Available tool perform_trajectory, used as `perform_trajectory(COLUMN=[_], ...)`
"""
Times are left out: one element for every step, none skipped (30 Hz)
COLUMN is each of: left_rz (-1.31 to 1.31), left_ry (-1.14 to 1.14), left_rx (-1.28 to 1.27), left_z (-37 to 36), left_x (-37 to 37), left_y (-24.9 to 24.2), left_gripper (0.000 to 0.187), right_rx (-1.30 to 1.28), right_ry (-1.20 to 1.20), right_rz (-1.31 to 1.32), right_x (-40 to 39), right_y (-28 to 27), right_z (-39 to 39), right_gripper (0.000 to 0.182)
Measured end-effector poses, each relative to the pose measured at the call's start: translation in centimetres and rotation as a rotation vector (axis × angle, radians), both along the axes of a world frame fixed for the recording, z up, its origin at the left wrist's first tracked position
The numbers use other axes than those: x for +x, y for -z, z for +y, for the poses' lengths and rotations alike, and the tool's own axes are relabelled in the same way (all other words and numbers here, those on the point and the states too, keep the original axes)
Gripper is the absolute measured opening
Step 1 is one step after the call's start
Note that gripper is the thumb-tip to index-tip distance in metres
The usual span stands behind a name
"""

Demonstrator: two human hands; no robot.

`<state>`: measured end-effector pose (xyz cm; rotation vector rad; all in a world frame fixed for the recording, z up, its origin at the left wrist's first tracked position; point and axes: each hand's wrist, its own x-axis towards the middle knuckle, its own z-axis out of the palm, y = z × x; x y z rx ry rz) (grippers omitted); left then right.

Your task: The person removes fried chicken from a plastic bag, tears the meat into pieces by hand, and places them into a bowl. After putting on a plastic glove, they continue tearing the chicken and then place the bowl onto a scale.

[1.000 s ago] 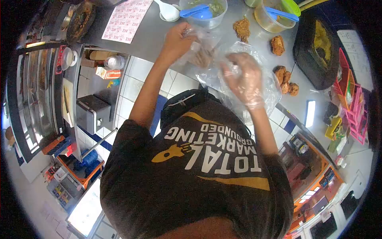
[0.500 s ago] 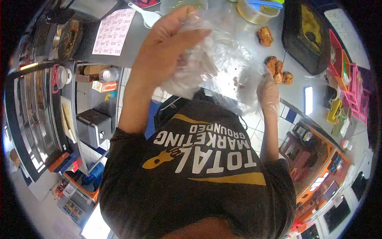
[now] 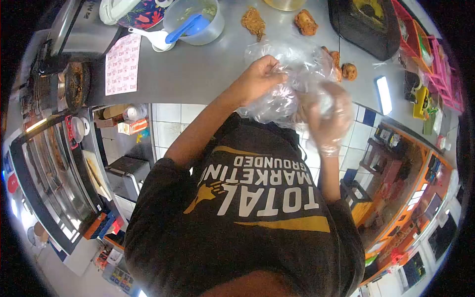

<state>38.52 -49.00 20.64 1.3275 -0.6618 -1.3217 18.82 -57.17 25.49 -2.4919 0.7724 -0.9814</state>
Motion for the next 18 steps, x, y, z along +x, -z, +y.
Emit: perform_trajectory(left_rz=[-0.037,-0.103,-0.175,-0.249,-0.354,-0.459,-0.56,-0.532,-0.506,-0.48,-0.557,-0.635,-0.714,-0.66,-0.606,-0.548,-0.536,-0.525], left_ry=[0.019,0.033,0.047,0.059,0.061,0.058,0.054,0.035,0.018,0.002,-0.001,-0.005,-0.007,0.018,0.046,0.078,0.108,0.137], left_rx=[-0.026,-0.071,-0.123,-0.181,-0.111,-0.04,0.039,0.091,0.138,0.182,0.163,0.144,0.125,0.094,0.063,0.036,-0.009,-0.054], left_z=[0.3,0.5,0.2,-0.1,-0.3,-0.3,-0.1,0.2,0.3,0.3,0.4,0.5,0.5,0.4,0.3,0.3,0.3,0.1], left_x=[-0.1,0.0,0.6,1.3,2.0,3.1,3.8,4.4,4.9,5.2,5.3,5.4,5.4,5.3,4.9,4.6,4.5,4.8], left_y=[-0.3,-0.1,0.1,0.2,-0.2,-1.0,-1.8,-2.9,-4.1,-4.7,-4.2,-3.5,-3.1,-3.4,-3.9,-4.1,-3.9,-3.7], left_gripper=[0.027,0.027,0.028,0.028,0.027,0.027,0.026,0.025,0.024,0.023,0.022,0.021,0.02,0.02,0.02,0.02,0.02,0.02], right_rx=[-0.034,-0.012,0.037,0.084,0.163,0.241,0.272,0.307,0.339,0.411,0.483,0.555,0.409,0.259,0.11,0.12,0.13,0.138], right_ry=[-0.141,-0.107,-0.091,-0.075,-0.079,-0.088,-0.05,-0.011,0.032,0.006,-0.021,-0.049,-0.122,-0.188,-0.248,-0.366,-0.483,-0.6], right_rz=[0.045,0.086,0.138,0.192,0.263,0.334,0.37,0.407,0.443,0.556,0.672,0.787,0.559,0.329,0.1,0.111,0.121,0.129], right_x=[0.7,1.9,2.2,2.5,1.7,1.0,0.3,-0.6,-1.1,-1.5,-2.0,-2.1,-1.6,-0.6,0.2,1.0,2.0,2.7], right_y=[-1.2,-1.2,-0.7,-0.1,1.2,2.0,2.0,1.6,1.0,-0.5,-2.5,-3.7,-4.0,-4.2,-4.1,-3.3,-2.0,-1.2], right_z=[1.1,1.9,1.8,1.8,1.4,0.8,0.2,-0.1,-0.3,-0.5,-0.7,-0.9,-0.8,-0.6,-0.5,-0.6,-0.9,-1.4], right_gripper=[0.035,0.03,0.027,0.025,0.025,0.024,0.023,0.021,0.019,0.02,0.02,0.021,0.021,0.022,0.023,0.024,0.026,0.028])
